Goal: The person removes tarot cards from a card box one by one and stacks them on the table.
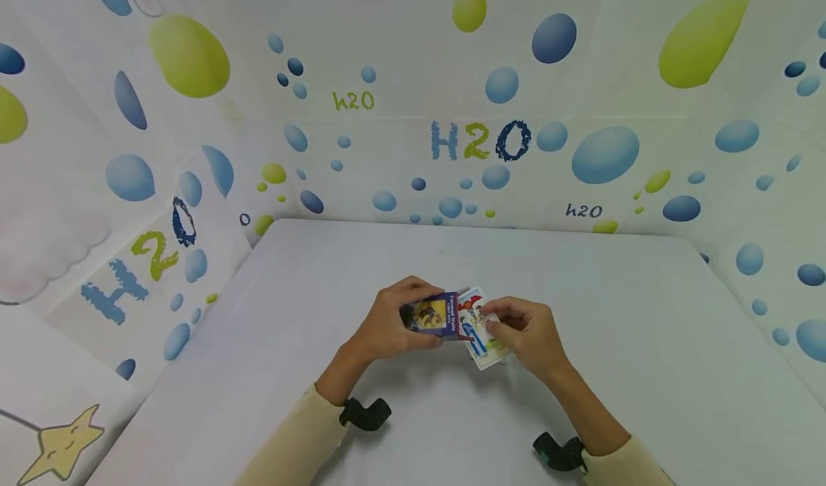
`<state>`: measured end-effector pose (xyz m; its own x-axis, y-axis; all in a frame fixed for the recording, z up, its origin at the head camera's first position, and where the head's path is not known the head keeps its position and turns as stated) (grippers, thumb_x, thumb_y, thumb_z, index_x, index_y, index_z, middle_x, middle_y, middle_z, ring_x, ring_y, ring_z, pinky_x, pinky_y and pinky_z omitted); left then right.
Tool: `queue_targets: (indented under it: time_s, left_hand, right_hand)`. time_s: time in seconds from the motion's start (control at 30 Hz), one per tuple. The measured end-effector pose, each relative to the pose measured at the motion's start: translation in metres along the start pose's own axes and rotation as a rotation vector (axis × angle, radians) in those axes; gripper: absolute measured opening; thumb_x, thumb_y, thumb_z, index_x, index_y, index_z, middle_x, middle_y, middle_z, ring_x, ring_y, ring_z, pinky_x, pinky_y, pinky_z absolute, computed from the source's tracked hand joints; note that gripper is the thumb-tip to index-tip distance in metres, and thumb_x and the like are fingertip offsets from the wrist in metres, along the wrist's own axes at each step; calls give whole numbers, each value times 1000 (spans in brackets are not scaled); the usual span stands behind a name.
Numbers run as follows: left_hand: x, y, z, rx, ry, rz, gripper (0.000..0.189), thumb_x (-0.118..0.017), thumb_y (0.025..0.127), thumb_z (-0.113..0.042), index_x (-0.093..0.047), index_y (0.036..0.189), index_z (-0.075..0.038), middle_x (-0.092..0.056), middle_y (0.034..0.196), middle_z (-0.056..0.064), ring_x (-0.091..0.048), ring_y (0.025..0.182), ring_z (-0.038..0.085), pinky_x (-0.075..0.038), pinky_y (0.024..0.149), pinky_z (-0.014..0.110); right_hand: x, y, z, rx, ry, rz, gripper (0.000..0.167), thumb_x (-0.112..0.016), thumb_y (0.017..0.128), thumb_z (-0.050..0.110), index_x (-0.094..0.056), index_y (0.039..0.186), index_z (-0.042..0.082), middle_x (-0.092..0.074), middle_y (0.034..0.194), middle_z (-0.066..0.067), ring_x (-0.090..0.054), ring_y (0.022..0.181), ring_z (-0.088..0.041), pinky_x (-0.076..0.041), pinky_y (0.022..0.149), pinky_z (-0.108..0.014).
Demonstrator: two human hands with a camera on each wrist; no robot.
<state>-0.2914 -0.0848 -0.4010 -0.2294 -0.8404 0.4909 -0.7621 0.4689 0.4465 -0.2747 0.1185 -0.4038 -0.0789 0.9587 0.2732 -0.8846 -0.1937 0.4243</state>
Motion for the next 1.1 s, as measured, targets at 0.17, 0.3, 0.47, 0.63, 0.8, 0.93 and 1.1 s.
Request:
queue_targets:
  time_s: [0.17, 0.3, 0.47, 0.63, 0.8, 0.93, 1.1]
  left_hand:
    - [6, 0, 4, 11, 17, -30, 68, -91, 69, -18, -68, 133, -15, -62, 125, 1, -56, 112, 21, -51, 94, 35]
    - [10, 0, 8, 15, 25, -45, 68, -91, 70, -20, -67, 133, -18, -62, 124, -2, -56, 111, 20, -52, 93, 36]
    - [13, 1, 10, 23, 43, -66, 69, -91, 69, -21, -67, 134, -20, -61, 124, -3, -56, 111, 19, -51, 93, 37]
    - [16, 1, 10, 36, 67, -88, 68, -90, 69, -22, -68, 133, -21, -62, 124, -4, -56, 111, 18, -52, 93, 37]
    - [20, 2, 10, 41, 68, -101, 68, -91, 69, -22, -68, 132, -20, -62, 123, -3, -56, 110, 19, -51, 93, 38]
    - [22, 3, 10, 48, 54, -109, 67, -92, 68, -21, -69, 132, -20, -63, 123, -3, -56, 110, 19, -51, 93, 37]
    - [23, 3, 8, 51, 48, -115, 68, -92, 67, -19, -69, 131, -20, -63, 123, -3, -57, 110, 19, -51, 93, 38]
  right_hand:
    - [7, 1, -6, -30, -35, -41, 13, -71, 86, -4, -77, 94, 4, -75, 84, -9, -64, 65, -19, -57, 61, -25]
    - [13, 3, -14, -55, -53, -67, 11, -73, 85, -3, -77, 93, 4, -75, 84, -9, -63, 66, -18, -55, 62, -23]
    - [20, 4, -25, -106, -54, -83, 10, -75, 85, -2, -76, 93, 4, -70, 81, -11, -60, 68, -17, -52, 58, -23]
    - [21, 5, -34, -181, -41, -69, 12, -76, 85, 1, -75, 97, 3, -65, 81, -14, -56, 60, -16, -48, 48, -26]
    - [22, 7, -41, -235, -32, -52, 13, -75, 86, 1, -74, 99, 1, -64, 81, -15, -54, 53, -16, -48, 46, -27]
    - [22, 6, -47, -275, -67, -41, 14, -75, 87, 2, -73, 101, 1, -63, 83, -15, -55, 53, -18, -50, 48, -29]
    - [21, 6, -57, -358, -117, -12, 19, -76, 87, 3, -73, 105, -2, -58, 85, -12, -58, 55, -19, -53, 51, -31]
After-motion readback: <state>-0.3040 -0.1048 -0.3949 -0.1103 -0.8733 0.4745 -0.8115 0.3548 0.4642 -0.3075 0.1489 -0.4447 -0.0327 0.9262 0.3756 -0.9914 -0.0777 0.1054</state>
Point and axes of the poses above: each hand's wrist, its own y-axis towards the middle knuckle, its own x-axis out of the back of the hand, z = x × y, the point moved 9 cm from there along y, towards the middle knuckle
